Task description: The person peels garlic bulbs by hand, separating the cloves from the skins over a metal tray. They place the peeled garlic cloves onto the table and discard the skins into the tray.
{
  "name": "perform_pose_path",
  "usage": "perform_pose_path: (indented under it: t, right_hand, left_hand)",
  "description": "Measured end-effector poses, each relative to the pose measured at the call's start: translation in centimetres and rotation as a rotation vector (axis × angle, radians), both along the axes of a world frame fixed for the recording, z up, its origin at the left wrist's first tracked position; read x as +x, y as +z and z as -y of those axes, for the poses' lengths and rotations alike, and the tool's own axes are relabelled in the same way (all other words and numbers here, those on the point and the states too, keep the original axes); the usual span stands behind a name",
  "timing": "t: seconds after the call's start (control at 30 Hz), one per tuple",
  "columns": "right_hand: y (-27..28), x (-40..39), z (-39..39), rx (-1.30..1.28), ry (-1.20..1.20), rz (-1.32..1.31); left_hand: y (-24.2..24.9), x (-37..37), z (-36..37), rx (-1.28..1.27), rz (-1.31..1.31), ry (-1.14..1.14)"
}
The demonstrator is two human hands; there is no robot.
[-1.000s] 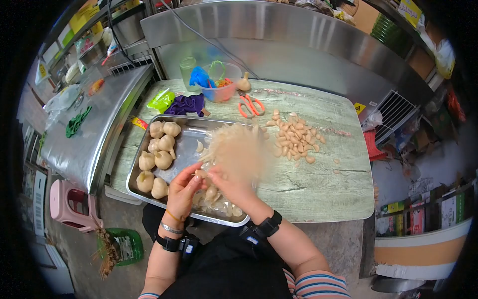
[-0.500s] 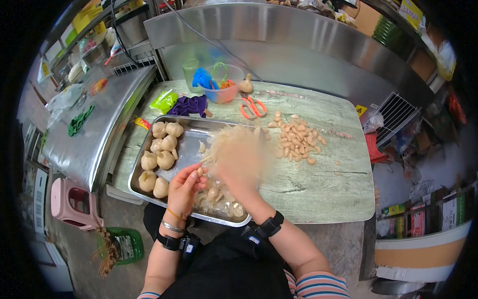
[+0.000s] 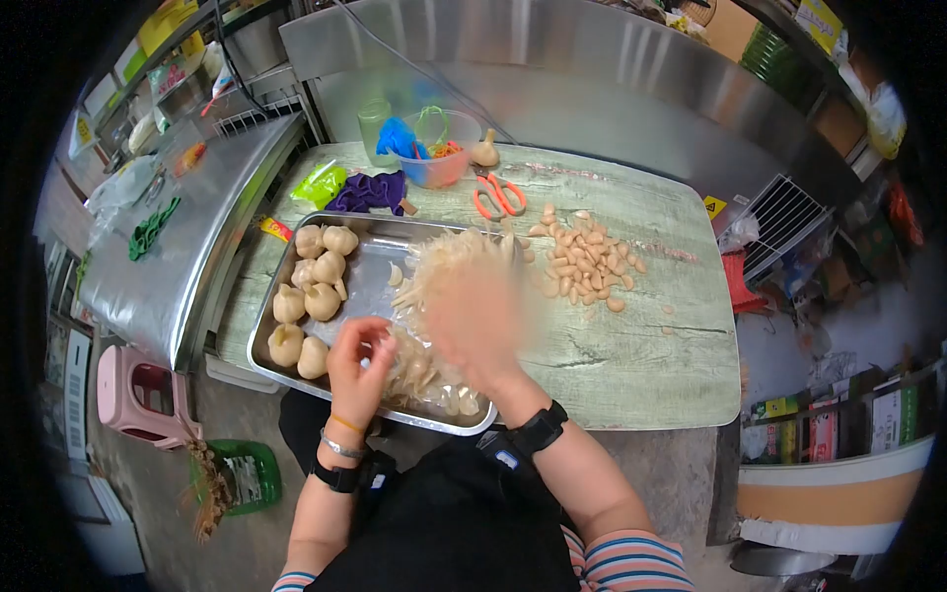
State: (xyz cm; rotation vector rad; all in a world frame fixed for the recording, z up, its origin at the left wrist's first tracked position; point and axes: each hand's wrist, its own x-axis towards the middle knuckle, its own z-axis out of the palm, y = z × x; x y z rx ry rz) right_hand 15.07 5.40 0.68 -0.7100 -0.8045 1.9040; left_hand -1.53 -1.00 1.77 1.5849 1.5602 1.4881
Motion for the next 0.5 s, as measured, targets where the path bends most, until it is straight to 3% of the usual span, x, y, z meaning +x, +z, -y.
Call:
perform_pose_path:
  t: [0.07, 0.17, 0.23, 0.3, 0.33, 0.37, 0.43, 0.5]
  right_hand:
    - [0.2, 0.0, 0.0, -0.037, -0.047, -0.124]
    - [-0.3, -0.2, 0.0, 0.010, -0.085, -0.055]
    - [-0.2, -0.3, -0.2, 0.212, -0.129, 0.152]
    - [-0.7, -0.1, -0.4, 0.310, -0.096, 0.292]
    - [-1.1, 0.0, -0.6, 0.407, -0.062, 0.435]
    - [-1.4, 0.1, -0.7, 0.411, -0.060, 0.430]
    - [-1.2, -0.1, -0.6, 0.476, 0.060, 0.589]
    - [0.5, -0.7, 1.1, 0.613, 0.091, 0.698]
  left_hand:
    - [1.4, 0.2, 0.7, -0.081, -0.369, -0.121]
    - [0.4, 0.5, 0.9, -0.182, -0.370, -0.210]
    - [0.3, 0.5, 0.8, -0.194, -0.338, -0.192]
    - [-0.9, -0.2, 0.1, -0.228, -0.085, -0.074]
    - [-1.3, -0.8, -0.2, -0.319, 0.239, -0.116]
    - [-1.7, -1.1, -0.3, -0.315, 0.236, -0.112]
    - [-0.5, -1.3, -0.4, -0.279, 0.716, -0.148]
    - [-0.7, -1.4, -0.2, -0.278, 0.703, -0.156]
